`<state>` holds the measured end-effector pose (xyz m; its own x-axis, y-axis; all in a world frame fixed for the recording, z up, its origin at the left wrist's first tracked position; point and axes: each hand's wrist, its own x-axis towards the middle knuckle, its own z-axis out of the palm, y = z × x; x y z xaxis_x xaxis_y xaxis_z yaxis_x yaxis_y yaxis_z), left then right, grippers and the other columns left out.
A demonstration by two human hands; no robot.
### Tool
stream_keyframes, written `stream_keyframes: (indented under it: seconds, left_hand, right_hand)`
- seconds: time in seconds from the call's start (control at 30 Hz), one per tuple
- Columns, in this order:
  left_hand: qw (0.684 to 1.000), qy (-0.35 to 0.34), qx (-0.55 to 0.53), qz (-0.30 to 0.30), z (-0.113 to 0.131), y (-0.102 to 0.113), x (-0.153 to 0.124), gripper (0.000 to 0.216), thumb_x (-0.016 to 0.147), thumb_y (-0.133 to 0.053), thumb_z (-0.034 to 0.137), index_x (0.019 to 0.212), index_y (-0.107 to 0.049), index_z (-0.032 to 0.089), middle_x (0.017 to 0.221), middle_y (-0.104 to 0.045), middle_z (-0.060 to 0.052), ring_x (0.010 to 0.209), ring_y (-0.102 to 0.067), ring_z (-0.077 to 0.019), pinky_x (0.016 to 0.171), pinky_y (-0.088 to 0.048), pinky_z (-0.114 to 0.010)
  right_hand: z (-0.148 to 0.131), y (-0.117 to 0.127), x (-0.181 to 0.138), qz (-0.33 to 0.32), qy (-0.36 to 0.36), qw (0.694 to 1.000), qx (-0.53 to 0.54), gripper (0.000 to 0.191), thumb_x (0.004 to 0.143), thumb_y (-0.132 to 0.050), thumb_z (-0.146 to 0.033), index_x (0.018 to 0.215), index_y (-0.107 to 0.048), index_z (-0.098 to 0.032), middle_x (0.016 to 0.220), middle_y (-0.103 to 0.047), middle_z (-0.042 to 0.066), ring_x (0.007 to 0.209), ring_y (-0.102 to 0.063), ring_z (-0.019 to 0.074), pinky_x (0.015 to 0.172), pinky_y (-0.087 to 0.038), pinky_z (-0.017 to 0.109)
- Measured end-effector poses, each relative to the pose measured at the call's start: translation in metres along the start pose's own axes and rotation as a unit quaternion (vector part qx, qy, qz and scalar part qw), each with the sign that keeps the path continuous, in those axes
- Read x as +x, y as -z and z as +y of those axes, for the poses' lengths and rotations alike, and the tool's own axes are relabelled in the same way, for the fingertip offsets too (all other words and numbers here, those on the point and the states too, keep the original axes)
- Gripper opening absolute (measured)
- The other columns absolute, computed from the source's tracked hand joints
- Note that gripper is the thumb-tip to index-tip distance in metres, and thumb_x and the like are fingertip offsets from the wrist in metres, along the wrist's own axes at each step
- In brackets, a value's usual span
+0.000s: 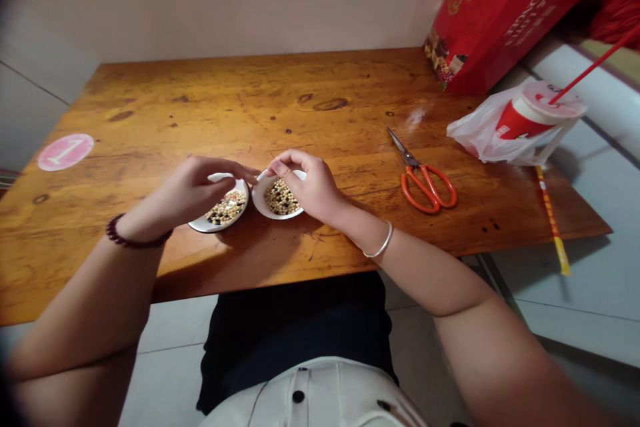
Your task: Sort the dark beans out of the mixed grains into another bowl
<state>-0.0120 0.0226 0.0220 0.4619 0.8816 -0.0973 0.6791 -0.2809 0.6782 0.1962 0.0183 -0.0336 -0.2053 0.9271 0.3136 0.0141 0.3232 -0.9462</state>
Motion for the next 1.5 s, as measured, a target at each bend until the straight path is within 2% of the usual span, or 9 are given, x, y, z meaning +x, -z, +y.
stream_keyframes:
  seconds: [0.1,0.17,0.27,0.57,0.73,1.07,1.2,1.33,1.5]
  left_hand:
    - [0.96,0.032,0.272,0.058,-0.006,0.019,-0.008,0.032,0.084,-0.048,0.028,0.104,-0.073,0.026,0.094,-0.076,-0.005,0.079,-0.068,-0.0236,0.07,-0.048,-0.032]
    - [0.938,0.039,0.344,-0.031,-0.014,0.027,-0.011,0.026,0.083,-0.053,0.033,0.1,-0.071,0.027,0.087,-0.075,-0.005,0.069,-0.066,-0.0223,0.061,-0.042,-0.029]
    - [0.907,0.048,0.408,-0.096,-0.026,0.029,-0.011,0.018,0.079,-0.057,0.034,0.089,-0.07,0.026,0.082,-0.074,-0.006,0.066,-0.064,-0.0227,0.055,-0.034,-0.028]
    - [0.902,0.042,0.418,-0.098,-0.024,0.012,-0.002,0.028,0.085,-0.049,0.035,0.089,-0.072,0.021,0.081,-0.073,-0.011,0.066,-0.063,-0.0217,0.057,-0.035,-0.028]
    - [0.906,0.046,0.403,-0.117,-0.025,0.012,0.0,0.03,0.085,-0.048,0.038,0.088,-0.074,0.023,0.078,-0.072,-0.009,0.059,-0.059,-0.0185,0.054,-0.034,-0.027]
    - [0.904,0.033,0.405,-0.136,-0.025,0.015,-0.002,0.032,0.086,-0.045,0.036,0.074,-0.07,0.021,0.068,-0.068,-0.008,0.051,-0.054,-0.0182,0.051,-0.031,-0.029]
    - [0.944,-0.005,0.323,-0.065,-0.022,0.021,-0.002,0.023,0.085,-0.052,0.033,0.084,-0.073,0.025,0.079,-0.074,-0.003,0.065,-0.063,-0.018,0.06,-0.04,-0.028]
    - [0.992,-0.05,0.074,0.085,-0.01,0.011,0.002,0.024,0.087,-0.061,0.041,0.094,-0.075,0.023,0.094,-0.076,-0.003,0.085,-0.069,-0.0174,0.077,-0.049,-0.027]
    - [0.972,0.013,-0.226,0.07,-0.002,-0.014,0.007,0.038,0.082,-0.07,0.051,0.103,-0.076,0.019,0.1,-0.076,-0.008,0.081,-0.068,-0.0154,0.063,-0.051,-0.021]
  right_hand:
    - [0.001,-0.001,0.0,0.03,-0.002,0.999,0.017,0.028,0.088,-0.065,-0.047,0.085,-0.069,-0.019,0.085,-0.077,0.003,0.084,-0.074,0.0156,0.081,-0.058,0.028]
    - [0.003,-0.002,0.0,0.044,-0.023,0.999,0.02,0.029,0.084,-0.07,-0.048,0.085,-0.071,-0.019,0.083,-0.078,0.004,0.08,-0.074,0.0164,0.078,-0.059,0.029]
    - [0.007,-0.001,0.001,0.061,-0.046,0.997,0.002,0.03,0.082,-0.071,-0.048,0.086,-0.073,-0.018,0.081,-0.077,0.004,0.075,-0.074,0.0167,0.074,-0.06,0.03]
    - [0.013,-0.001,0.0,0.057,-0.044,0.997,-0.032,0.021,0.082,-0.072,-0.036,0.094,-0.077,-0.02,0.1,-0.079,0.007,0.086,-0.075,0.0187,0.083,-0.062,0.036]
    - [0.012,-0.002,-0.001,0.051,-0.068,0.996,0.012,0.022,0.074,-0.078,-0.035,0.089,-0.076,-0.019,0.092,-0.079,0.006,0.082,-0.076,0.0188,0.083,-0.063,0.035]
    - [0.009,-0.002,0.001,0.054,-0.039,0.995,-0.07,0.018,0.079,-0.073,-0.036,0.083,-0.073,-0.018,0.082,-0.077,0.004,0.073,-0.071,0.0152,0.071,-0.058,0.03]
    - [0.008,-0.004,-0.001,0.055,-0.026,0.994,-0.091,0.015,0.079,-0.073,-0.034,0.083,-0.075,-0.02,0.083,-0.078,0.004,0.071,-0.071,0.0161,0.068,-0.057,0.03]
    - [0.003,-0.005,-0.006,0.066,-0.002,0.994,-0.092,0.014,0.079,-0.074,-0.033,0.084,-0.076,-0.021,0.083,-0.078,0.004,0.07,-0.071,0.0163,0.067,-0.057,0.03]
    - [-0.004,-0.005,-0.009,0.079,0.018,0.994,-0.069,0.014,0.08,-0.072,-0.034,0.077,-0.072,-0.02,0.078,-0.077,0.003,0.069,-0.072,0.0153,0.065,-0.058,0.027]
